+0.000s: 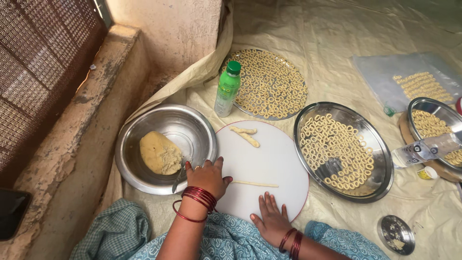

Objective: The person is making dough rings by rolling small pieces of dough into thin strips, joining the ends to form rings, and placing them on a tray. The process is repeated multiple times with consistent hand movements.

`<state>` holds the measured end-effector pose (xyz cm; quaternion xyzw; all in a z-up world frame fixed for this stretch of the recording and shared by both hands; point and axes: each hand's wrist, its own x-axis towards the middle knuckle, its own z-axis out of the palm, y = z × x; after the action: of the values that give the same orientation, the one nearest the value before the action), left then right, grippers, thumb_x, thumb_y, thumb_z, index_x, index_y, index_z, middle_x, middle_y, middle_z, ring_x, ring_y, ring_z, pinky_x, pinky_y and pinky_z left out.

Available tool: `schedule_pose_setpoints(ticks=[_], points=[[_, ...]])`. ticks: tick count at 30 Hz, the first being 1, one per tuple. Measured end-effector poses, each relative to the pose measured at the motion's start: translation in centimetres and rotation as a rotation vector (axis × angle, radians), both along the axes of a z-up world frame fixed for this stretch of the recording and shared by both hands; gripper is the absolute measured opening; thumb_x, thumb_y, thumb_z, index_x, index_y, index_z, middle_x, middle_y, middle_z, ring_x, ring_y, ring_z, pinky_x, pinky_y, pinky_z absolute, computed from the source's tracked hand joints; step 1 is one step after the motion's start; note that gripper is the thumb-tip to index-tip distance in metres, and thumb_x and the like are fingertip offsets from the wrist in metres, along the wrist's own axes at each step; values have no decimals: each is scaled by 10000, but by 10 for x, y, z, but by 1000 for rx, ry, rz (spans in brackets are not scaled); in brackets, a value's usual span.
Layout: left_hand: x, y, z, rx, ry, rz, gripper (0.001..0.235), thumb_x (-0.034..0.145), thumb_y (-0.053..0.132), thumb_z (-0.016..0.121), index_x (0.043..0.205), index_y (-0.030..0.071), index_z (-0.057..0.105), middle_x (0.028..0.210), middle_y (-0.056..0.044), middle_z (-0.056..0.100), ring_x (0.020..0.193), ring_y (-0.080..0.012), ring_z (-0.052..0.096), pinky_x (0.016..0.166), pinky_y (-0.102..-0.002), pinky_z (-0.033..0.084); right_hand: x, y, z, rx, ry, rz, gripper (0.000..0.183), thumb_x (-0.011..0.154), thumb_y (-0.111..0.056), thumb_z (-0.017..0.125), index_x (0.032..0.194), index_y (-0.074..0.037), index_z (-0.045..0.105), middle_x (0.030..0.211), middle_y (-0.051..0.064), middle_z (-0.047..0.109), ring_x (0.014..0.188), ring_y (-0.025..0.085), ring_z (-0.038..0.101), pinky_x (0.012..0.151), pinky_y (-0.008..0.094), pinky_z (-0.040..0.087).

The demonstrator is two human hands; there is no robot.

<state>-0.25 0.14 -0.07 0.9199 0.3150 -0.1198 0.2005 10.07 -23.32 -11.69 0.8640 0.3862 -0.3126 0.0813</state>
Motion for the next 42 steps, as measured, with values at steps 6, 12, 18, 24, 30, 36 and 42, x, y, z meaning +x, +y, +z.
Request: schedule_pose_setpoints(ticks=[6,12,18,24,30,36,42], points=[[3,2,0,-17,0,2,705,943,538,619,1523,205,395,1386,-154,577,1234,-364,610,1200,-655,178,15,23,-19,60,-107,-15,815,1029,-581,299,1628,-96,33,1704,194,-66,1570,383,-86,1194,671,21],[8,4,-3,-13,-9,0,718,937,549,618,1523,201,392,1382,-158,573,1233,-368,602,1196,-658,160,48,63,-47,246,-281,-87,830,1002,-590,360,1622,-114,82,1695,198,-32,1545,424,-77,1155,704,16],[9,6,-6,-7,-11,-9,723,936,551,621,1521,190,397,1366,-160,582,1232,-370,599,1188,-661,155,96,105,-56,330,-350,-209,803,995,-569,396,1623,-142,136,1700,172,18,1558,407,-47,1160,715,12],[8,7,-2,-18,-5,-2,715,938,541,623,1523,196,400,1361,-154,586,1227,-366,606,1200,-658,151,82,93,-50,312,-350,-152,802,994,-561,398,1619,-136,132,1702,154,14,1554,404,-48,1157,715,20],[10,3,-3,-6,-9,-17,707,942,536,619,1523,199,399,1384,-151,574,1235,-368,600,1189,-659,166,37,31,-27,108,-203,27,799,1013,-566,354,1630,-151,60,1707,150,-43,1559,398,-73,1163,707,27],[5,1,-2,-10,-4,-6,706,942,538,618,1525,204,399,1388,-149,576,1244,-360,599,1195,-651,177,10,9,-1,13,-77,38,791,1038,-570,289,1628,-123,10,1715,141,-101,1576,343,-109,1191,682,-12],[1,1,0,2,-6,4,714,941,547,614,1529,205,398,1382,-149,584,1247,-359,600,1201,-649,177,-12,23,-7,55,-20,54,804,1046,-563,277,1625,-67,19,1714,161,-77,1580,329,-102,1203,666,-20]])
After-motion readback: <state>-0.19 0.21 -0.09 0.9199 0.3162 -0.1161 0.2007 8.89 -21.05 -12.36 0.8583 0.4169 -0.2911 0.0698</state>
